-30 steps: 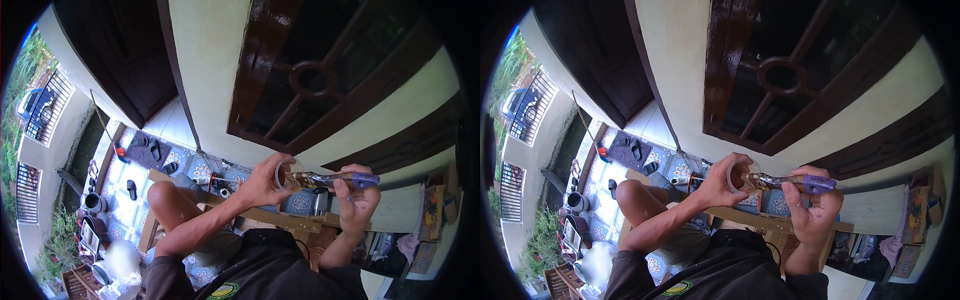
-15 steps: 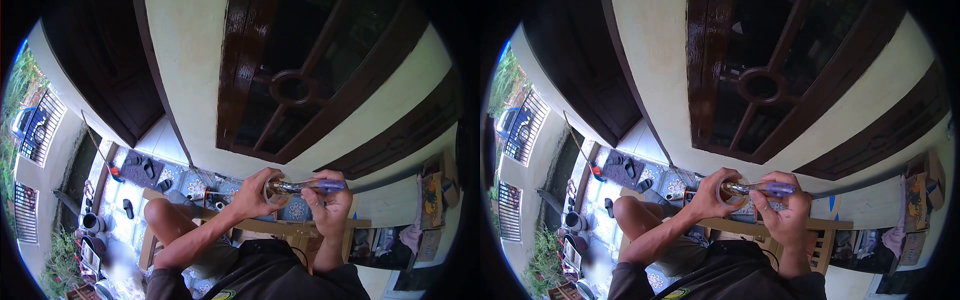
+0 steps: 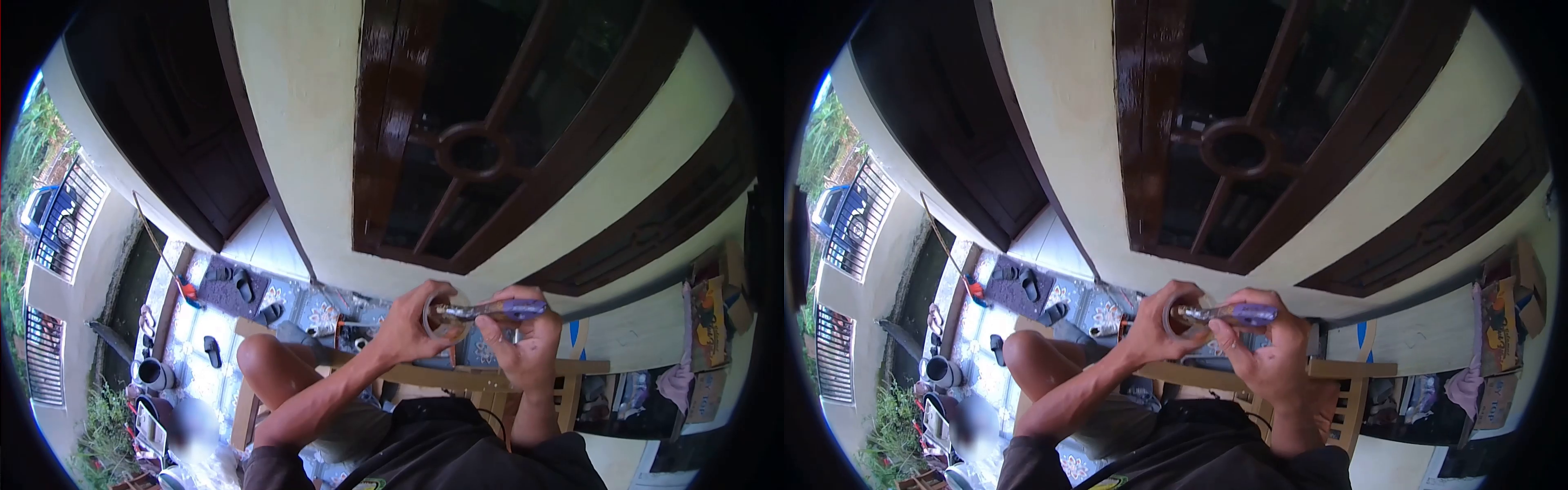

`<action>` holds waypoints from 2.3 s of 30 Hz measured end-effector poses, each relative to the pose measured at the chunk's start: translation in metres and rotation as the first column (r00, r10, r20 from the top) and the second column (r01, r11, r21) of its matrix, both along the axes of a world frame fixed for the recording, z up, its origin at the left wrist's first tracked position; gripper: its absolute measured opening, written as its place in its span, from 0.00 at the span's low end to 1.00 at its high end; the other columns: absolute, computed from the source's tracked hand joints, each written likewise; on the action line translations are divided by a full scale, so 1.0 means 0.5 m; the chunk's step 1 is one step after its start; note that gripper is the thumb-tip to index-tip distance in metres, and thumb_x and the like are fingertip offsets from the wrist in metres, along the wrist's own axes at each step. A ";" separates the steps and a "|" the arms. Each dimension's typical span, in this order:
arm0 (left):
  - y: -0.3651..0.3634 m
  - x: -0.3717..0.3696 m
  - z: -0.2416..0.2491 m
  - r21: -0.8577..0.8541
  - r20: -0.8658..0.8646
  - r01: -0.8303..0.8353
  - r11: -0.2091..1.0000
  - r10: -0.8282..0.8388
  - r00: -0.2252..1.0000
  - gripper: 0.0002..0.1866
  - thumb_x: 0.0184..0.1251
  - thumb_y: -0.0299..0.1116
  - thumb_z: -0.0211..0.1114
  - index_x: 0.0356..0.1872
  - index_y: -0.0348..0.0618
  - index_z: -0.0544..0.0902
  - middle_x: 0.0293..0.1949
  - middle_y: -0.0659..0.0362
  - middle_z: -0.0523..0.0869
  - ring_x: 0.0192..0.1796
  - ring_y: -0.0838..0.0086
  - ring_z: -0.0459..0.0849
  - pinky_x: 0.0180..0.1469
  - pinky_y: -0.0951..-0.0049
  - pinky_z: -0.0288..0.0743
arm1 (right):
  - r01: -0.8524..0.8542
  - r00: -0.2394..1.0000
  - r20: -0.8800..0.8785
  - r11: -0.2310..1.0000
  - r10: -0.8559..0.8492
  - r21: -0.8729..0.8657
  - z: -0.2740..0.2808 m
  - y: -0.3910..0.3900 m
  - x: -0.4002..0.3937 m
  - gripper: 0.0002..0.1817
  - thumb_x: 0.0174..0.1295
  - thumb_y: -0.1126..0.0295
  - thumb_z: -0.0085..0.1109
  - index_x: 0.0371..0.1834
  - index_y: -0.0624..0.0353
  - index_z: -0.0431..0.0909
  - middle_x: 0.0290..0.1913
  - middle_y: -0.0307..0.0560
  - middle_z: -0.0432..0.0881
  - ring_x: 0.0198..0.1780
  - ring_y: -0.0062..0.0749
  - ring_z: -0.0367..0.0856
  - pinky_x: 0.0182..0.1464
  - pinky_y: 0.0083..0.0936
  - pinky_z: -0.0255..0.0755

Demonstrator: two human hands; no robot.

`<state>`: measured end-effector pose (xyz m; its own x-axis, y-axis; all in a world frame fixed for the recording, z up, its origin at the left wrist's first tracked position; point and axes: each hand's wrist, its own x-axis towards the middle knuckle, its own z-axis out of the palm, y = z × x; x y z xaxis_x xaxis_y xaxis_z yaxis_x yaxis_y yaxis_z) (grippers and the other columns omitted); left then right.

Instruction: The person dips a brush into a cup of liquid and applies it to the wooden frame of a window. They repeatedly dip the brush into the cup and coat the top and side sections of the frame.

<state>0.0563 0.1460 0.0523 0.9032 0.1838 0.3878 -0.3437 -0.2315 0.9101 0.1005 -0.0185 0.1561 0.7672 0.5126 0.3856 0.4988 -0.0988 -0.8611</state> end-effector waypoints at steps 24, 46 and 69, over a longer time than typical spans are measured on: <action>0.011 0.008 0.010 -0.004 0.006 -0.049 0.999 0.049 0.999 0.26 0.48 0.32 0.77 0.50 0.37 0.79 0.41 0.50 0.84 0.43 0.62 0.88 0.47 0.68 0.81 | 0.060 0.997 -0.056 0.995 -0.056 0.085 -0.003 0.009 0.012 0.14 0.59 0.77 0.69 0.45 0.67 0.77 0.41 0.48 0.84 0.43 0.26 0.86 0.45 0.21 0.82; 0.014 0.018 0.005 -0.099 0.087 -0.106 0.989 0.115 0.990 0.32 0.43 0.31 0.81 0.51 0.35 0.77 0.45 0.54 0.84 0.45 0.74 0.84 0.52 0.74 0.78 | 0.258 0.816 -0.569 0.819 0.099 0.513 -0.035 -0.010 0.083 0.16 0.69 0.69 0.56 0.58 0.57 0.69 0.38 0.48 0.85 0.34 0.34 0.89 0.34 0.28 0.87; 0.024 0.022 0.019 -0.115 0.085 -0.195 0.974 0.205 0.975 0.28 0.40 0.30 0.82 0.44 0.37 0.78 0.40 0.57 0.82 0.41 0.75 0.82 0.47 0.75 0.76 | 0.575 -0.240 -0.544 0.569 0.804 0.587 -0.109 0.003 0.123 0.17 0.69 0.66 0.57 0.42 0.76 0.75 0.37 0.54 0.83 0.40 0.36 0.87 0.43 0.26 0.88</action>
<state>0.0672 0.1582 0.0616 0.8034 0.4016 0.4396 -0.3869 -0.2090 0.8981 0.1622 -0.0170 0.1016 0.4123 0.8422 -0.3473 -0.8498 0.4930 0.1865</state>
